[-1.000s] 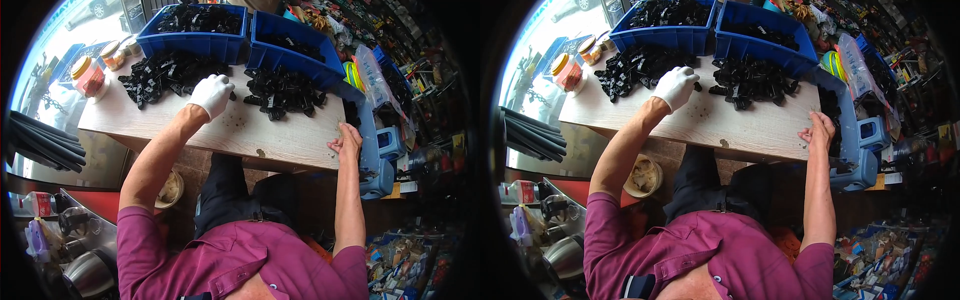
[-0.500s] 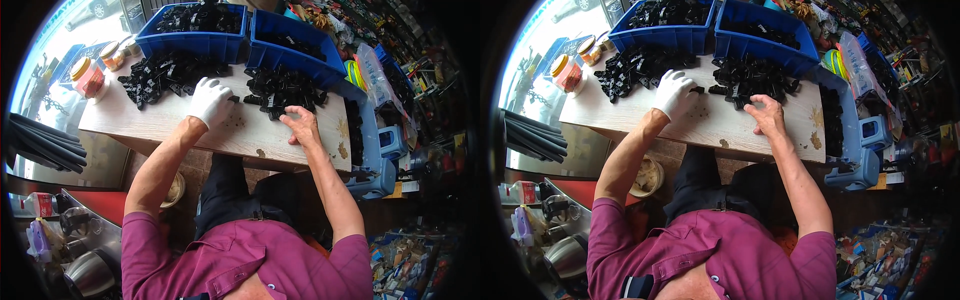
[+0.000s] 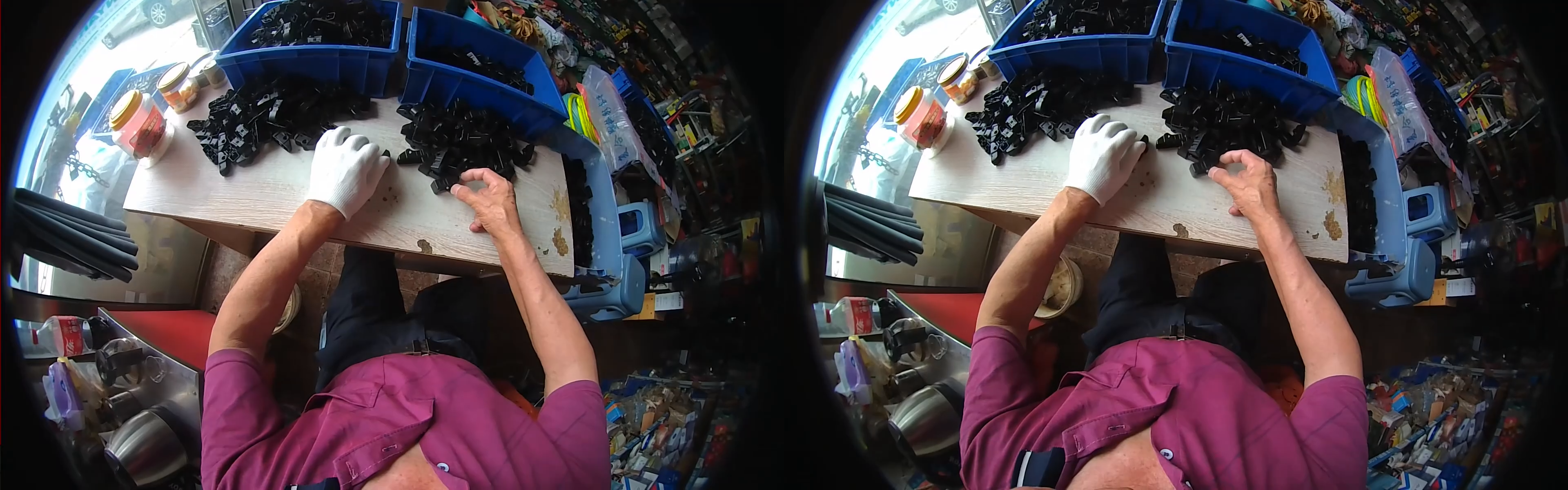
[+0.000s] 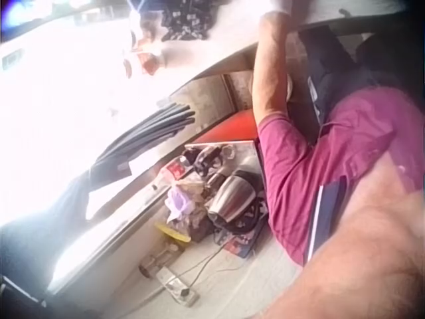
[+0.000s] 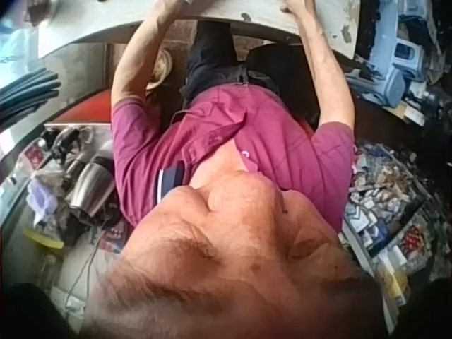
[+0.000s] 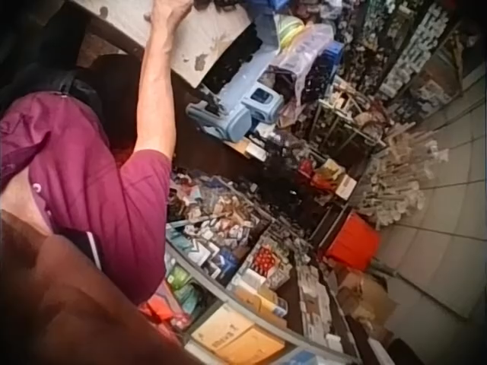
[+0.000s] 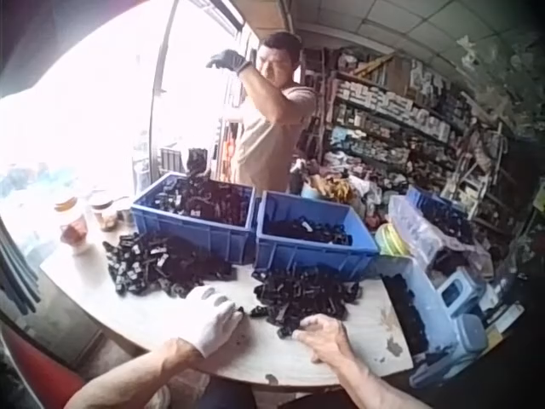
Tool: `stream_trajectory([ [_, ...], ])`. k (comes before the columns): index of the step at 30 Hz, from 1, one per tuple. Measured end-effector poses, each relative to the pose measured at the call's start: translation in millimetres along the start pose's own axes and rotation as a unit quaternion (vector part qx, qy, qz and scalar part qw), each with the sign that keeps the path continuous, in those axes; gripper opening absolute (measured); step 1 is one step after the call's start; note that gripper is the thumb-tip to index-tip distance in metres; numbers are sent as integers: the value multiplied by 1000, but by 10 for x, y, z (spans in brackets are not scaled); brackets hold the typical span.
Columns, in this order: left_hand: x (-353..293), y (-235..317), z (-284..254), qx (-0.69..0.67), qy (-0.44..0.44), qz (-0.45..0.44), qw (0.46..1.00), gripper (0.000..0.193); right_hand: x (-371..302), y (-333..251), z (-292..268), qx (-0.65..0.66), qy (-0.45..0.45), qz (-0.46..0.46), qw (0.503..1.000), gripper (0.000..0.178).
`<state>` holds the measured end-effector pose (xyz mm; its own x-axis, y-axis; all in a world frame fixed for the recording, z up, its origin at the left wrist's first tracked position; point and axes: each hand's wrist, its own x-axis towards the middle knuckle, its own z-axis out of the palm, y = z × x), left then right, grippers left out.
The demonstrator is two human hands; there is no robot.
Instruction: Sorting and inspecting small black plastic components at a workbench in a workshop.
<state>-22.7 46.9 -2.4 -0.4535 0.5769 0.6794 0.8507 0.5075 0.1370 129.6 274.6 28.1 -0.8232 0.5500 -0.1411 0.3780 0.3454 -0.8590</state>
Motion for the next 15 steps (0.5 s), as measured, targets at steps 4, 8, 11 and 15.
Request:
stream_trajectory([
  [4, -19, -5, 54, -6, -34, -8, 999, 14, -4, 17, -14, 16, -16, -18, 1000, 33],
  [8, -41, 68, -4, -7, -50, 6, 999, 12, -32, -70, 23, -7, -32, -17, 999, 38],
  [11, -33, 143, -19, -36, -63, -17, 997, 11, -53, -85, 33, -1, -35, -16, 999, 40],
  [15, -27, 159, 41, -53, -56, -14, 997, 16, -67, -125, 74, 11, -36, -7, 999, 41],
])
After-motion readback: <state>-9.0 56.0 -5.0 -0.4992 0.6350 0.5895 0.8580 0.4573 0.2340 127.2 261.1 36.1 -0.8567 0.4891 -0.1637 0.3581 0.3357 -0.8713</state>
